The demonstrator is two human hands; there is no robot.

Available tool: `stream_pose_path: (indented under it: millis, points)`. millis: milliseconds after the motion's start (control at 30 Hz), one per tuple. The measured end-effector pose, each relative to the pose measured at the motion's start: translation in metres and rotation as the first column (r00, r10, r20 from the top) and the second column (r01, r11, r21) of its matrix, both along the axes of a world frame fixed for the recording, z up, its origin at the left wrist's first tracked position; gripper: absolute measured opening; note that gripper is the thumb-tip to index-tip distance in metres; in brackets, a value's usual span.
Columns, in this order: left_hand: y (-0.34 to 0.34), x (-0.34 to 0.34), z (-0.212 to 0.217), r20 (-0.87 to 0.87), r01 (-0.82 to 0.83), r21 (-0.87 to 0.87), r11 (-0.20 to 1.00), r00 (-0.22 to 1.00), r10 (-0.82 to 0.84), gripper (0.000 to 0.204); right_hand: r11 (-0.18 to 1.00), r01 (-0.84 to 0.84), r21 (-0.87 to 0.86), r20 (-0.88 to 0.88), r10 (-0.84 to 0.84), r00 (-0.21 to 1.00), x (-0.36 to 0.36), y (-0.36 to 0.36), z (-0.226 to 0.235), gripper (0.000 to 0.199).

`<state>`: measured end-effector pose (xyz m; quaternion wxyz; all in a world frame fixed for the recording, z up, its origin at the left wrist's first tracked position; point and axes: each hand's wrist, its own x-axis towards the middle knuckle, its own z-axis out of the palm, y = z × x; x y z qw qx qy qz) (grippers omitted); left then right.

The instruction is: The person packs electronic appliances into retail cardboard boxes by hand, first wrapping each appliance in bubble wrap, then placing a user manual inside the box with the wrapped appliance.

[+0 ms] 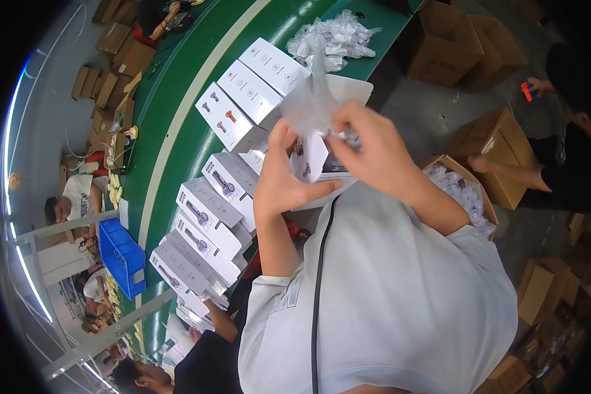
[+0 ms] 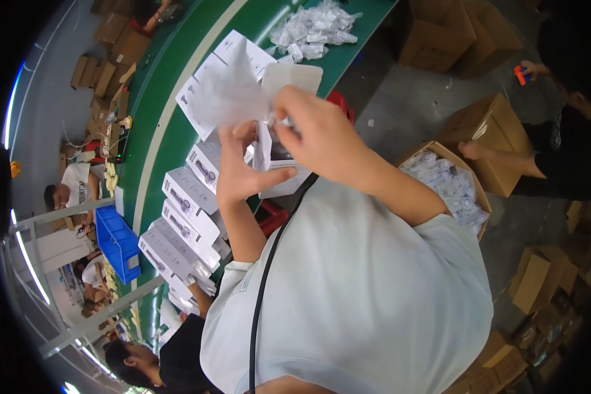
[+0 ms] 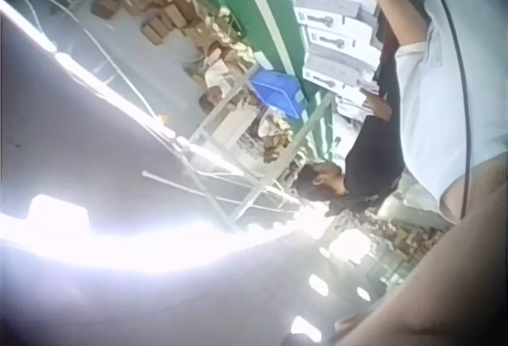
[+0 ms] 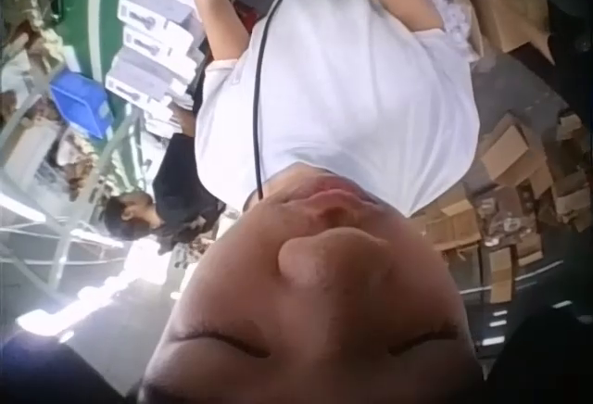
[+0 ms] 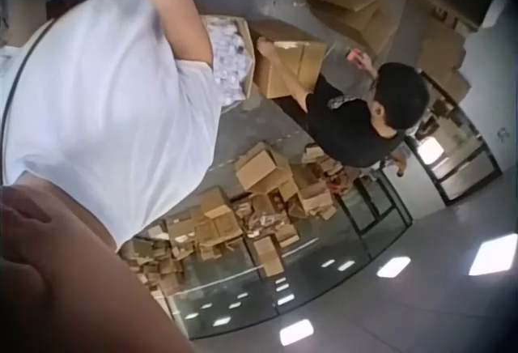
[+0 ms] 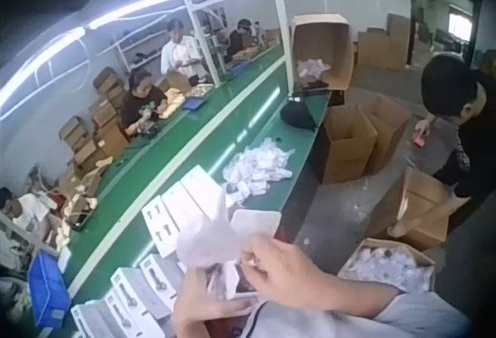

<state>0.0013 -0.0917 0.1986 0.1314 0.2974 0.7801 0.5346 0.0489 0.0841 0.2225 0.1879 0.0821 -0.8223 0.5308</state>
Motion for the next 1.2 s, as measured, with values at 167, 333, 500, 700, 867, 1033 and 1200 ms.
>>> stream_pose_path:
  millis: [167, 333, 500, 700, 867, 1033, 1200]
  points:
    - [0.007, 0.004, 0.010, 0.022, 0.012, -0.088, 0.996, 1.000, -0.010, 0.089, 0.952, -0.274, 0.138, 0.133, 0.256, 0.957, -0.006, 0.019, 0.002, 0.017]
    - [0.015, 0.017, 0.013, -0.194, -0.049, -0.093, 0.994, 0.981, 0.030, 0.083, 0.881, -0.473, 0.019, 0.066, 0.471, 0.879, -0.006, 0.032, -0.001, 0.026]
    - [0.023, 0.009, 0.011, -0.018, -0.044, -0.053, 0.998, 0.999, 0.043, 0.081, 0.986, -0.163, -0.027, 0.001, 0.163, 0.987, 0.008, 0.024, 0.006, 0.043]
    - [0.036, 0.005, -0.006, -0.219, 0.038, 0.139, 0.990, 0.976, -0.007, 0.084, 0.986, -0.022, 0.166, 0.097, 0.006, 0.995, 0.028, 0.015, 0.015, 0.046]
    - [0.041, 0.010, -0.009, -0.005, 0.015, 0.265, 0.964, 1.000, -0.014, 0.098, 0.929, -0.127, 0.348, 0.009, 0.132, 0.991, 0.028, 0.030, 0.019, 0.045]
    - [0.051, 0.009, 0.006, -0.259, -0.018, 0.057, 0.998, 0.965, 0.032, 0.096, 0.969, 0.069, 0.238, -0.233, -0.012, 0.972, 0.024, 0.021, 0.017, 0.038]
    - [0.049, 0.003, -0.009, -0.307, -0.086, 0.071, 0.994, 0.946, 0.104, 0.095, 0.958, 0.280, 0.065, -0.141, -0.269, 0.953, 0.013, 0.033, 0.002, 0.024]
